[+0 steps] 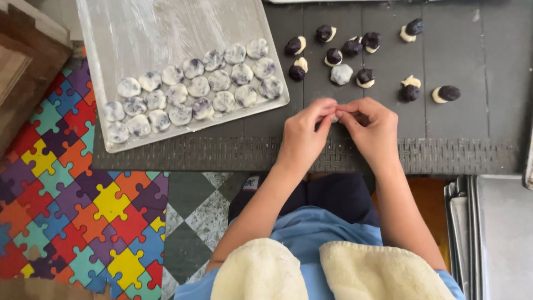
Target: Preparing filled dough balls by placing a dark filling inside small pieces of dough and pinching them closed.
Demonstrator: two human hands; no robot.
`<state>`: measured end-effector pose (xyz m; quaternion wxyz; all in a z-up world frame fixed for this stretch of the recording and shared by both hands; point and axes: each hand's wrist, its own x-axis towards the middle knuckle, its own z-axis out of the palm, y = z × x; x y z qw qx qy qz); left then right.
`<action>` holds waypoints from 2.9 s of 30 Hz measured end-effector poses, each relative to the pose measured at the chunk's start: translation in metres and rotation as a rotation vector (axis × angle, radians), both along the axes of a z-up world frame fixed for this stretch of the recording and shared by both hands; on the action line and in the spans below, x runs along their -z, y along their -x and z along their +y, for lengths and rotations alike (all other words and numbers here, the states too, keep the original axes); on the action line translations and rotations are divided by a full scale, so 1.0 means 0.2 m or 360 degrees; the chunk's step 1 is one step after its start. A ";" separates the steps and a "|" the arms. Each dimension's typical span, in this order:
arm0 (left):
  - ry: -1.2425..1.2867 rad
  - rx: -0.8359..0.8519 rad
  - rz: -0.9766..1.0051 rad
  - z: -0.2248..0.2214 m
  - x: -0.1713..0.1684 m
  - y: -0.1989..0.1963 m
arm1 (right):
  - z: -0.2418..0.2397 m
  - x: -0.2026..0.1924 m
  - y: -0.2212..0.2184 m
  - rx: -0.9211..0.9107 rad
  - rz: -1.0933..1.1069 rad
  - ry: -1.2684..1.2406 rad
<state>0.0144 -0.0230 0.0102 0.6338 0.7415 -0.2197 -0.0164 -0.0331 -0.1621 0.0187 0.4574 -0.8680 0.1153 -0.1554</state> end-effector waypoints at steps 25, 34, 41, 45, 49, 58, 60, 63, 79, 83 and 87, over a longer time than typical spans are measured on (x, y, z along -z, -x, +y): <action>-0.0439 -0.0149 -0.0757 -0.01 0.03 -0.05 | -0.08 -0.32 -0.47 -0.0858 0.1741 0.1298; 0.0181 -0.0376 -0.0461 0.07 -0.01 -0.09 | -0.04 -0.21 -0.17 -0.0985 0.0006 0.1124; 0.0180 -0.0388 -0.0440 0.08 -0.01 -0.10 | -0.04 -0.02 -0.09 -0.0739 -0.0228 0.1433; 0.0201 -0.0359 -0.0332 0.08 -0.06 -0.08 | -0.07 -0.17 -0.04 -0.0863 -0.0100 0.1222; 0.0126 -0.0220 -0.0375 0.08 -0.12 -0.09 | -0.17 -0.55 0.11 -0.0504 -0.0227 0.0901; -0.0766 0.0082 -0.0711 -0.11 -0.01 0.00 | -0.36 -0.14 0.17 -0.0045 -0.0137 0.1052; -0.0805 0.0028 -0.0758 -0.20 0.05 0.04 | -0.30 -0.02 0.23 -0.0013 0.0076 0.0925; -0.0835 0.0060 -0.0758 -0.30 0.05 0.04 | -0.23 -0.02 0.24 0.0130 -0.0024 0.0802; 0.0001 0.0584 -0.0319 -0.19 -0.06 0.14 | -0.11 -0.14 0.41 0.0030 -0.0132 0.0099; 0.0481 0.0508 -0.0016 -0.14 -0.18 0.17 | -0.15 -0.08 0.40 0.0225 -0.0135 -0.0186; 0.0490 0.0525 -0.0013 -0.12 -0.14 0.13 | -0.14 -0.07 0.32 0.0225 -0.0149 -0.0244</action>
